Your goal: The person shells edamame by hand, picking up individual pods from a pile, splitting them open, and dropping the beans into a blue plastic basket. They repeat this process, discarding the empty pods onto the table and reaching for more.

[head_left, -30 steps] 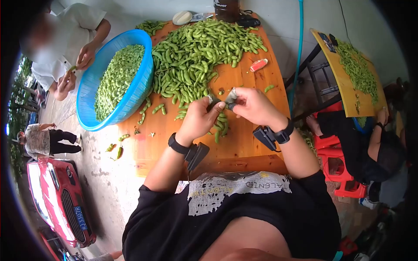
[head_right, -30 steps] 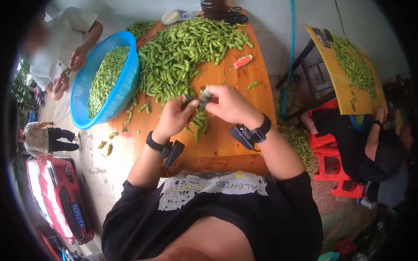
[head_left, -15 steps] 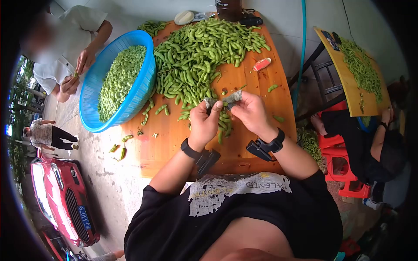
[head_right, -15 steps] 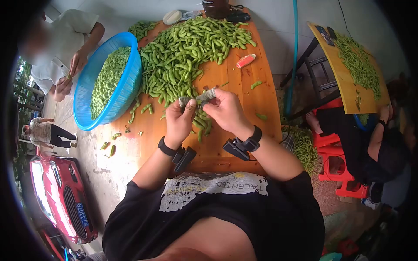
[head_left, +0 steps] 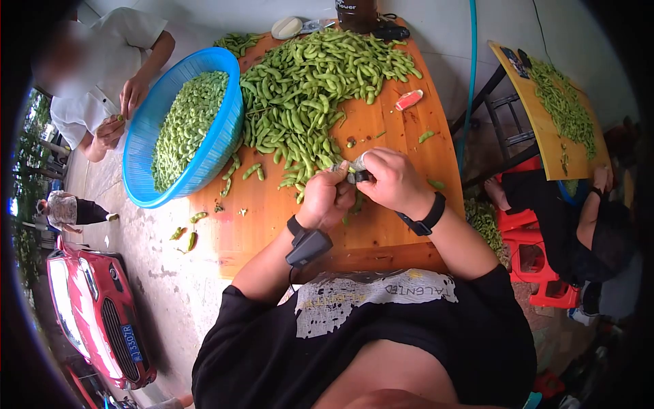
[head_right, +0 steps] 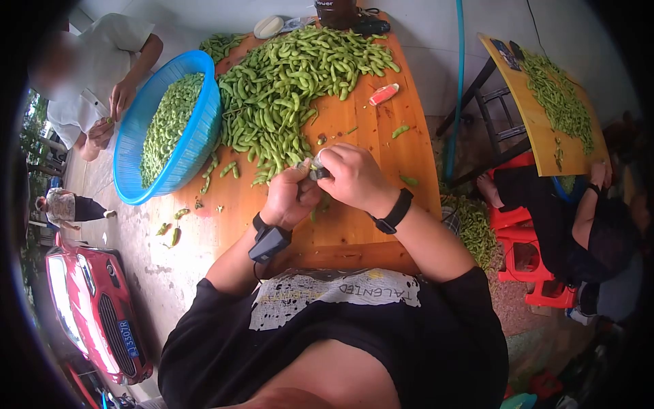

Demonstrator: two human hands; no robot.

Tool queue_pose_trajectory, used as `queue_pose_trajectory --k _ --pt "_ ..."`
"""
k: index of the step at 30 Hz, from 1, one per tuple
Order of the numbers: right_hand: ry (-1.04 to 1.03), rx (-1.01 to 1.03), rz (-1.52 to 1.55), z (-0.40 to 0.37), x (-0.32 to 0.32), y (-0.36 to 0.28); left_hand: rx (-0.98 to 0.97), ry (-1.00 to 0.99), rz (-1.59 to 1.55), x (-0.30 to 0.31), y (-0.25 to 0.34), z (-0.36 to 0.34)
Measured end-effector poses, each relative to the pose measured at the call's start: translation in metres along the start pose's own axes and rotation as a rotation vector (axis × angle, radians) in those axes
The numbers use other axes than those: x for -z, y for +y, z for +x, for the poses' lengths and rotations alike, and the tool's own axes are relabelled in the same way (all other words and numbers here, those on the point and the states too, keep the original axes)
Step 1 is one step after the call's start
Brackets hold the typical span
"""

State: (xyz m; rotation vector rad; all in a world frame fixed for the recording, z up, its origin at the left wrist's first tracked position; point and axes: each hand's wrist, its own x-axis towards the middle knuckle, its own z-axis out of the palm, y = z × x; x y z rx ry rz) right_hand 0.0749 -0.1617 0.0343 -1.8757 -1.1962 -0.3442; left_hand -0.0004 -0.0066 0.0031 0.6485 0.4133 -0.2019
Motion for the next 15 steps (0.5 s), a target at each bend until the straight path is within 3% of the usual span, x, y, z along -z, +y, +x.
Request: queue_pose_trajectory --k 3,8,10,11,12,14,15 --pt "-0.085 0.089 -0.022 -0.001 -0.004 0.008 0.075 0.022 -0.01 0.001 0.002 0.002" --pt "-0.048 -0.032 -0.222 0.003 -0.011 -0.005 0.106 0.064 -0.068 -0.013 0.009 -0.003" --pt "-0.021 -0.142 -0.139 0.006 -0.008 -0.007 -0.02 0.139 0.259 -0.02 0.015 -0.008" --pt "0.014 -0.252 -0.057 0.007 -0.001 -0.007 -0.082 0.026 0.535 -0.017 0.027 -0.014" --pt "0.045 -0.306 -0.035 0.007 0.012 -0.005 -0.07 0.032 0.526 -0.016 0.035 -0.022" --pt "0.082 -0.348 -0.048 -0.003 0.052 0.002 -0.452 0.065 0.772 -0.013 0.051 -0.043" --pt "0.056 -0.492 -0.087 -0.009 0.078 -0.001 -0.463 0.074 0.88 -0.009 0.066 -0.064"
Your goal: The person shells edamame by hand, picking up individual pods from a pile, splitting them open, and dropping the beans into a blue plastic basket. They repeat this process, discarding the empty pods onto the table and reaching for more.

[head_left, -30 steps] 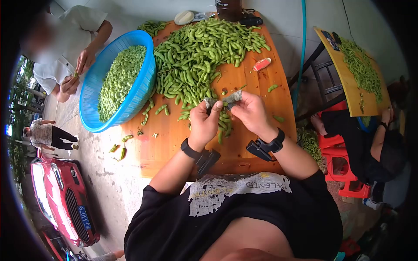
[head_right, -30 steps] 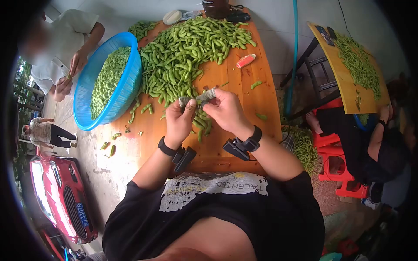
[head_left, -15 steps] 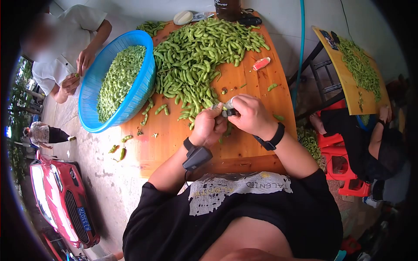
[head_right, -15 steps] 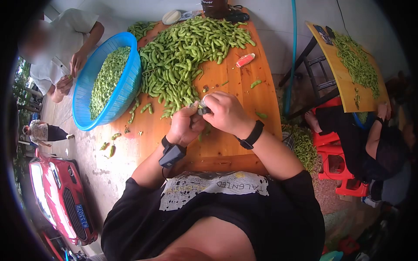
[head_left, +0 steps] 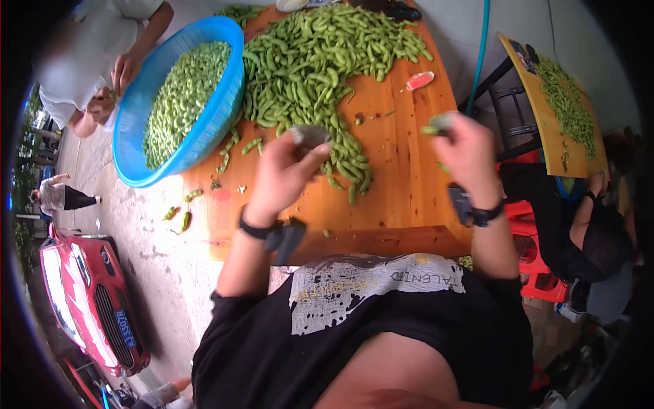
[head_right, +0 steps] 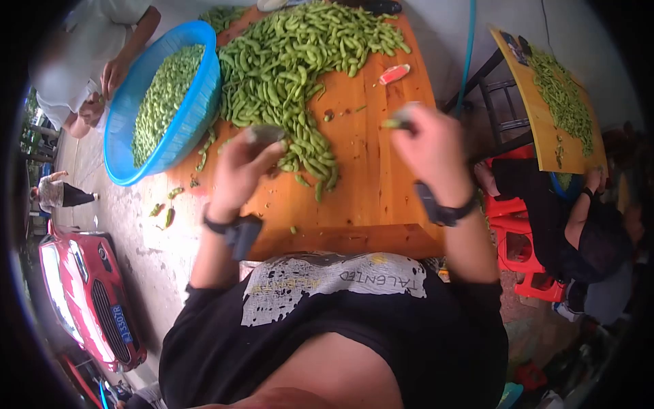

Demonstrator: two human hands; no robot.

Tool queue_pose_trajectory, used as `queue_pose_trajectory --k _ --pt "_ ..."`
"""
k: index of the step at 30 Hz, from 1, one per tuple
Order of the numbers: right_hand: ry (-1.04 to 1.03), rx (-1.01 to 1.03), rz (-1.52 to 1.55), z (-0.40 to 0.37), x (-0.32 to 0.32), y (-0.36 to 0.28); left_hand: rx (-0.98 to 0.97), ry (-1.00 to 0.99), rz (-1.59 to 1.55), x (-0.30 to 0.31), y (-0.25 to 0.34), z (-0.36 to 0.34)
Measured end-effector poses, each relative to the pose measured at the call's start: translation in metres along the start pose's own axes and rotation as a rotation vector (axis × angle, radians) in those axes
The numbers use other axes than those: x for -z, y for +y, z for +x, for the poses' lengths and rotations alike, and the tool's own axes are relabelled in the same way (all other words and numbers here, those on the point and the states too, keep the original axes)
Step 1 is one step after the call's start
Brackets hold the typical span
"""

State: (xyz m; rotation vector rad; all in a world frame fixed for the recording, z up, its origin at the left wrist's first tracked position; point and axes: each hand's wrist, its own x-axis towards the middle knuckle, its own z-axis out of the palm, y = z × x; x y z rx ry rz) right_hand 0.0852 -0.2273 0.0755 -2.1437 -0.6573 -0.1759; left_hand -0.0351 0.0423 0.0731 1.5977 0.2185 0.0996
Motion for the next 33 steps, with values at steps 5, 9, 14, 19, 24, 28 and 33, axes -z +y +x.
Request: queue_pose_trajectory --k 5,9,14,19,24,28,33 --pt "-0.201 0.049 -0.619 -0.016 0.078 0.037 -0.057 -0.211 0.63 0.053 -0.004 -0.067" --pt "-0.248 0.291 -0.138 -0.016 -0.005 0.013 -0.29 -0.211 0.835 0.018 -0.041 -0.076" --pt "-0.428 0.419 -0.155 -0.017 -0.113 -0.034 -0.372 -0.219 0.895 0.019 -0.068 -0.078" --pt "-0.385 0.47 -0.305 -0.011 -0.127 -0.043 -0.312 -0.207 0.904 0.02 -0.059 -0.076" --pt "-0.36 0.512 -0.326 -0.022 -0.134 -0.035 -0.265 -0.073 0.75 0.02 -0.055 -0.057" --pt "-0.314 0.505 -0.199 -0.019 -0.125 -0.027 0.187 -0.127 -0.454 0.035 -0.063 -0.029" --pt "-0.434 -0.2 0.888 -0.001 -0.09 -0.013 0.229 -0.357 -1.578 0.004 -0.062 0.001"
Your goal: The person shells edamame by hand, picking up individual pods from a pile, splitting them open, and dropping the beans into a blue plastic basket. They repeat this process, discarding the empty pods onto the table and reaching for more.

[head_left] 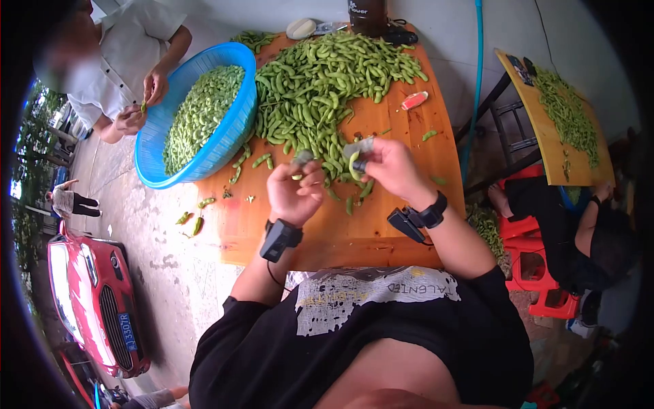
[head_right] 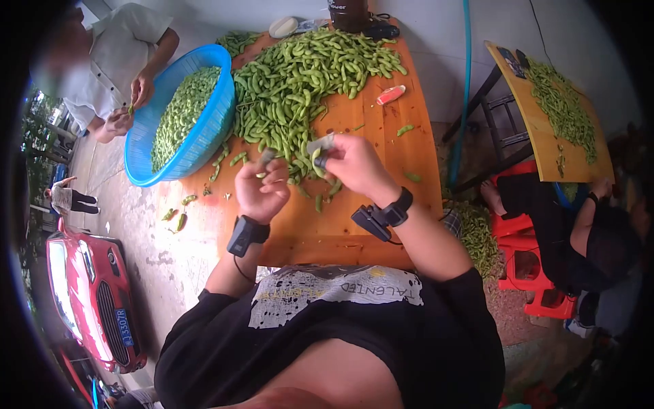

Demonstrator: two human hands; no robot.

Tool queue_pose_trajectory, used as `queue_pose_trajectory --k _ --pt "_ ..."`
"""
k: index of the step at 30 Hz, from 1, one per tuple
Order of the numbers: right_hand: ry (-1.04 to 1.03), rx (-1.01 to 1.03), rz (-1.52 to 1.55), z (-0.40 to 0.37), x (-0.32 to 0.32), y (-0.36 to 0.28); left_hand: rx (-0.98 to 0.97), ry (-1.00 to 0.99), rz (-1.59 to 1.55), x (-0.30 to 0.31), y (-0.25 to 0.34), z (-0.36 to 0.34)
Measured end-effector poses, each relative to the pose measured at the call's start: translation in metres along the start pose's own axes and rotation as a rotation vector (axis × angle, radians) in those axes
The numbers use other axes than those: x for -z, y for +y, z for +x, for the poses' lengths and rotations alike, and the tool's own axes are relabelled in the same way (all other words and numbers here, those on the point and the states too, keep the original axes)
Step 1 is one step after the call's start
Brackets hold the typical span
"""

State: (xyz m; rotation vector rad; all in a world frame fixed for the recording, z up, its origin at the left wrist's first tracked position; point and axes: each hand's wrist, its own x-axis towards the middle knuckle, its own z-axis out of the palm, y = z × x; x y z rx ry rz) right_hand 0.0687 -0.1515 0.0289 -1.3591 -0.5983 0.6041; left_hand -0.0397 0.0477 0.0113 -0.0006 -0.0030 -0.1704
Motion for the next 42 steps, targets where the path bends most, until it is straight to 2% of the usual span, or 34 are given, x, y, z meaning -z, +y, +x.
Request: queue_pose_trajectory --k 2,4,6,8,10,12,13,15,16,18,21,25,26,28,33,35,36,37,38,39,40,41,42 --pt "0.073 0.004 0.099 -0.001 0.007 -0.008 0.072 0.208 0.02 0.0 -0.014 0.021" --pt "0.082 0.026 0.116 -0.002 0.013 -0.007 -0.053 0.479 0.474 -0.016 -0.036 0.039" --pt "0.103 0.05 0.141 0.001 0.019 -0.003 -0.123 0.446 0.885 -0.017 -0.05 0.046" --pt "0.121 0.039 0.106 0.002 0.022 0.002 -0.071 0.275 1.079 -0.013 -0.051 0.045" --pt "0.134 0.034 0.095 0.002 0.02 0.003 -0.114 0.264 0.984 -0.007 -0.056 0.047" --pt "0.228 0.341 -0.244 0.0 0.012 0.0 -0.121 0.292 0.968 -0.007 -0.056 0.044" --pt "0.224 0.329 -0.245 -0.002 0.007 -0.004 -0.132 0.315 0.958 -0.008 -0.057 0.042" --pt "0.259 0.494 -0.41 -0.005 -0.001 -0.012 -0.134 0.324 0.918 -0.004 -0.057 0.037" --pt "0.256 0.488 -0.411 -0.004 -0.002 -0.01 -0.136 0.325 0.887 -0.004 -0.057 0.035" --pt "0.295 0.693 -0.578 -0.002 -0.004 -0.005 -0.157 0.339 0.852 -0.007 -0.06 0.032" --pt "0.299 0.766 -0.681 -0.001 -0.002 0.001 -0.179 0.353 0.806 -0.009 -0.063 0.03" --pt "0.304 0.7 -0.662 -0.001 -0.001 0.002 -0.219 0.321 0.849 -0.008 -0.065 0.032" --pt "0.277 0.647 -0.547 0.002 0.0 0.003 -0.22 0.321 0.849 -0.009 -0.064 0.032" --pt "0.248 0.593 -0.43 0.004 0.001 0.004 -0.284 0.305 1.238 -0.013 -0.061 0.033" --pt "0.263 0.566 -0.43 -0.003 -0.005 0.002 -0.466 0.279 1.495 -0.001 -0.065 0.031" --pt "0.281 0.574 -0.451 -0.005 -0.01 -0.003 -0.572 0.196 1.698 0.001 -0.062 0.029" --pt "0.3 0.583 -0.475 -0.006 -0.012 -0.003 -0.57 0.198 1.701 0.001 -0.063 0.029" --pt "0.304 0.583 -0.472 -0.006 -0.013 -0.002 -0.528 0.212 1.523 0.0 -0.065 0.03" --pt "0.305 0.52 -0.404 -0.005 -0.013 0.001 -0.486 0.221 1.345 -0.001 -0.066 0.031" --pt "0.305 0.458 -0.337 -0.004 -0.012 0.003 -0.481 0.218 1.348 -0.001 -0.063 0.033" --pt "0.312 0.459 -0.336 -0.003 -0.01 0.004 -0.348 0.199 1.17 0.001 -0.058 0.033" --pt "0.292 0.369 -0.254 -0.002 -0.008 0.004 -0.217 0.18 0.99 0.001 -0.055 0.034" --pt "0.271 0.281 -0.173 0.0 -0.006 0.005 -0.213 0.177 0.992 0.002 -0.058 0.036"
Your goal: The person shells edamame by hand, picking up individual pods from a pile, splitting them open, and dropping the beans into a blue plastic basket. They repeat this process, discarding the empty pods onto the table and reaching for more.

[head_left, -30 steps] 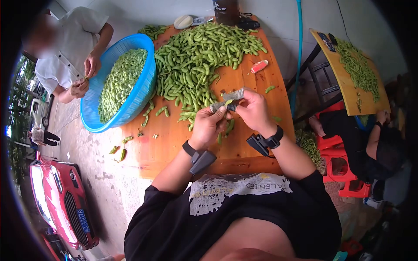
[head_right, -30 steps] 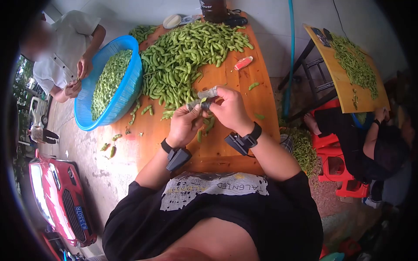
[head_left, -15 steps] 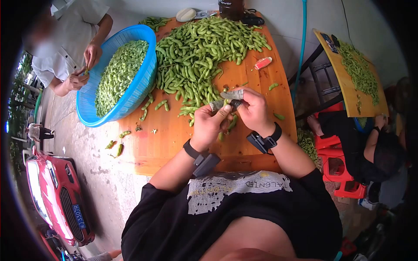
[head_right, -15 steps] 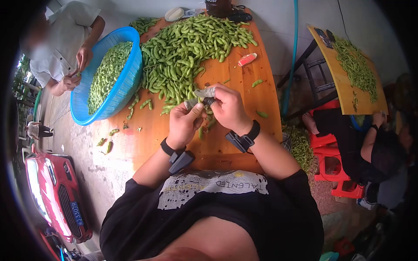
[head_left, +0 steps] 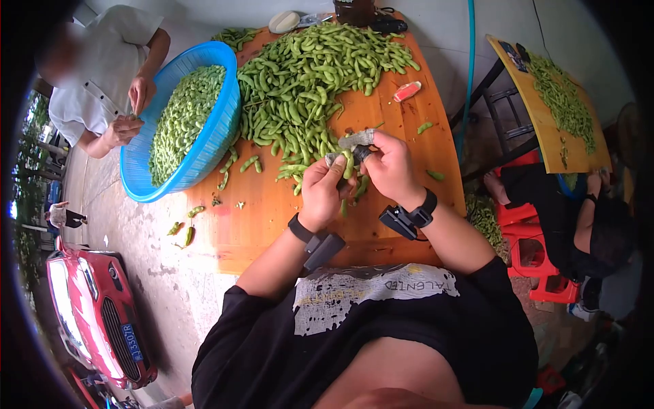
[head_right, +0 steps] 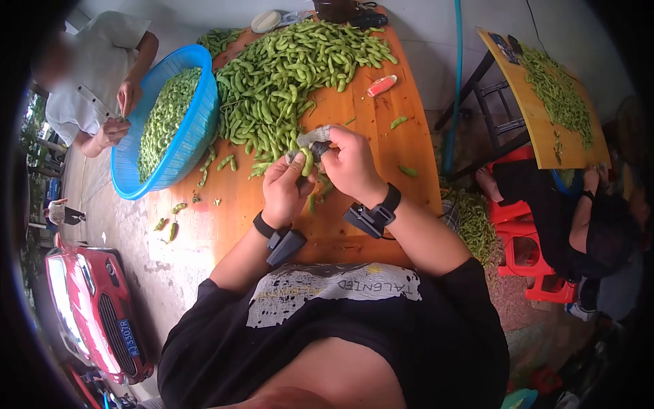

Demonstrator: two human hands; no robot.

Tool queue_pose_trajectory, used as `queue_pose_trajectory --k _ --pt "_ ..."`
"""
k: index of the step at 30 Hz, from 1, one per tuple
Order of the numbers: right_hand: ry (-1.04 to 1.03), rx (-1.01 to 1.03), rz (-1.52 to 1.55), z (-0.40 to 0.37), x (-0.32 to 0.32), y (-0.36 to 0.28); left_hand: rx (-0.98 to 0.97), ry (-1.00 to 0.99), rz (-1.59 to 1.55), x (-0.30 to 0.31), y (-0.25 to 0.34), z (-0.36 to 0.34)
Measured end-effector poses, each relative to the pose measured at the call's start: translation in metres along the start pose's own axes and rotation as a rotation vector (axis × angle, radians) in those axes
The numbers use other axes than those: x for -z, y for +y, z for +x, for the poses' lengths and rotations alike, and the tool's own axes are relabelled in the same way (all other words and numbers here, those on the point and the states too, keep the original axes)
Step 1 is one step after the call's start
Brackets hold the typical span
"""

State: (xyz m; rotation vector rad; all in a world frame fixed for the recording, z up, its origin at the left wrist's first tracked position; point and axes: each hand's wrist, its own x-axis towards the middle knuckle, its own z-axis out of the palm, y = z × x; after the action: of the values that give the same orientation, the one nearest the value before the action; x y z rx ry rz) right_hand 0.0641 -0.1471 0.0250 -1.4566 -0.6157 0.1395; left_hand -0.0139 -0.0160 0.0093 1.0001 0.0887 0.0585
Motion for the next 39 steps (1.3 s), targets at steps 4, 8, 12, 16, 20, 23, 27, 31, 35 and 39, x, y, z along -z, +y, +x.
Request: queue_pose_trajectory --k 4,8,12,16,20,23,27,31,35,39 --pt "-0.005 0.133 -0.051 0.001 0.0 0.003 -0.045 0.202 -0.036 -0.001 -0.008 0.007" --pt "0.005 0.273 -0.411 -0.004 -0.004 -0.006 -0.129 0.255 -0.138 -0.004 -0.003 0.008" --pt "0.023 0.576 -0.637 0.001 0.0 0.0 -0.055 0.314 -0.197 0.001 -0.001 0.003" --pt "-0.004 0.541 -0.587 0.001 0.004 0.001 0.051 0.305 -0.24 -0.001 0.006 0.0" --pt "-0.061 0.581 -0.613 0.003 0.01 -0.002 0.138 0.28 -0.312 0.0 0.007 0.0" --pt "-0.079 0.61 -0.627 0.003 0.009 -0.002 0.185 0.267 -0.323 0.006 0.005 0.0" --pt "-0.079 0.632 -0.625 0.003 0.006 -0.001 0.224 0.277 -0.357 0.008 0.003 0.002" --pt "-0.042 0.523 -0.547 0.001 0.003 0.008 0.218 0.289 -0.355 0.004 0.005 0.003" --pt "-0.015 0.117 -0.34 -0.001 0.005 0.014 0.207 0.261 -0.29 0.004 0.007 0.006" --pt "-0.026 -0.027 -0.31 0.003 0.01 0.023 0.307 0.143 -0.108 0.009 0.014 0.01"
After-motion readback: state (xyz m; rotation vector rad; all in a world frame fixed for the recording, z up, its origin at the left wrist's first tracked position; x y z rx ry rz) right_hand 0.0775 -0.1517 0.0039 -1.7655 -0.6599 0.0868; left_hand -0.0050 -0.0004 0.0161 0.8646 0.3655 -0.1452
